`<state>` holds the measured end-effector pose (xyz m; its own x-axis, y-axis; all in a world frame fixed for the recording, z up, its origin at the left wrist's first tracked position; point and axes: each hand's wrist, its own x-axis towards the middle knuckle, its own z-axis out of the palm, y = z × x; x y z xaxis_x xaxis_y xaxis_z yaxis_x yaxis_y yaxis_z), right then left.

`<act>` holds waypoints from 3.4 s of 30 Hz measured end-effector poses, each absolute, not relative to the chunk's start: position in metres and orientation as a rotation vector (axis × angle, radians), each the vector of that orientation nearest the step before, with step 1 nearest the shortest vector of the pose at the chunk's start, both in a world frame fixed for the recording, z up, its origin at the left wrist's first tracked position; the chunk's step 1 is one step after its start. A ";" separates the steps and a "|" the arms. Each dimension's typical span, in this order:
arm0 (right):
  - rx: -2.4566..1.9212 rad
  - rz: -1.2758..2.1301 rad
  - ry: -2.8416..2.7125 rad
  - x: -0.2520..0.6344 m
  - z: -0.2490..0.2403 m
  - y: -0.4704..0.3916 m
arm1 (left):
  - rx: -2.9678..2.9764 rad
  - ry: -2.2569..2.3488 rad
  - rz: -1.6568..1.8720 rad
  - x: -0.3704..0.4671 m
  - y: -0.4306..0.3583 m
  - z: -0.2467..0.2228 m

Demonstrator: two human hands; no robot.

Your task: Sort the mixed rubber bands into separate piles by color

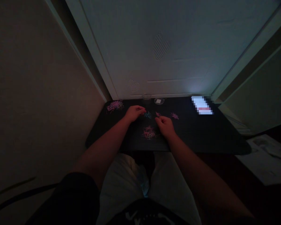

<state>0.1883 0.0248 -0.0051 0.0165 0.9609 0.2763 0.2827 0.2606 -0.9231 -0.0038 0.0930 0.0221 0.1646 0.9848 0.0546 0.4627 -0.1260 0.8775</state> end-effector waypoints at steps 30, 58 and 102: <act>-1.301 0.777 -1.537 0.185 -0.003 0.022 | 2.422 1.628 0.690 -0.057 0.058 0.003; -1.289 0.437 -2.156 0.179 -0.006 0.018 | 2.318 1.784 0.802 -0.044 0.060 0.000; -1.313 0.596 -1.891 0.184 -0.005 0.018 | 2.025 1.320 0.803 0.008 0.013 0.000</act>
<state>0.1841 0.0178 -0.0051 -0.1970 0.9295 0.3120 0.5827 0.3669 -0.7251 0.0078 0.0126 0.0002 0.3272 0.9299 0.1683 0.5768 -0.3376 0.7439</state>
